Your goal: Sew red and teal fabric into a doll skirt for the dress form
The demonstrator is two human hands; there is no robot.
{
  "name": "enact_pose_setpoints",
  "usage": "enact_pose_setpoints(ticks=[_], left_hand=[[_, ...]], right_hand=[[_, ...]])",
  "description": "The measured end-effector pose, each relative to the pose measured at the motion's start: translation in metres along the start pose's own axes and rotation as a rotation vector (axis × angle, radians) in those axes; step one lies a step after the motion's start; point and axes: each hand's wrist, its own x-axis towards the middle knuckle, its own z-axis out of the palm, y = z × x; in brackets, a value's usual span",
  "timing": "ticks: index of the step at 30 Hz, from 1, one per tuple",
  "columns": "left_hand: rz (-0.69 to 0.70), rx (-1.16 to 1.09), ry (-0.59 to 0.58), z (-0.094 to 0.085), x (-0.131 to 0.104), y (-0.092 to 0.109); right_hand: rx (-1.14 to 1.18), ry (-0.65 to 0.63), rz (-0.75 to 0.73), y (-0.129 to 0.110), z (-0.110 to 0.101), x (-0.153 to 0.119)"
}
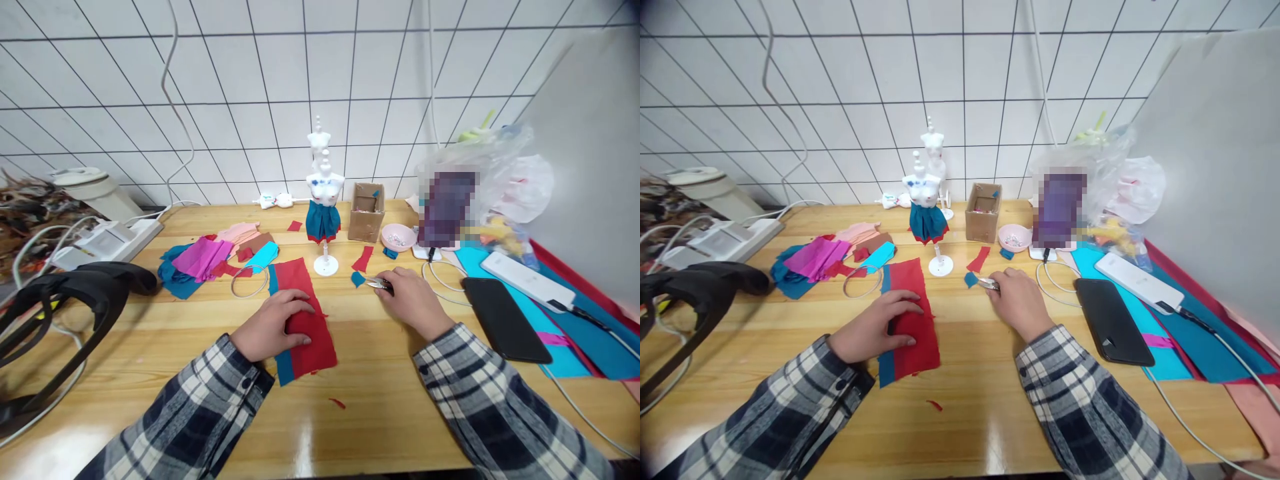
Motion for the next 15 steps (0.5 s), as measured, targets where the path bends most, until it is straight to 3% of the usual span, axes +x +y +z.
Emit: enact_pose_setpoints(ticks=[3,6,9,11,15], left_hand=[[0.015,-0.007,0.007,0.004,0.002,0.004],[0.030,-0.023,0.030,0.007,0.003,0.008],[0.033,-0.046,0.057,0.008,0.004,0.010],[0.027,-0.056,0.065,0.009,0.004,0.010],[0.045,-0.057,0.045,0.009,0.004,0.008]], right_hand=[[0.011,0.174,-0.083,-0.027,0.001,-0.009],[0.197,-0.020,-0.311,-0.065,0.011,-0.018],[0.213,-0.101,-0.344,-0.087,0.024,-0.019],[0.227,-0.116,-0.319,-0.086,0.029,-0.017],[0.259,-0.071,-0.241,-0.062,0.026,-0.010]])
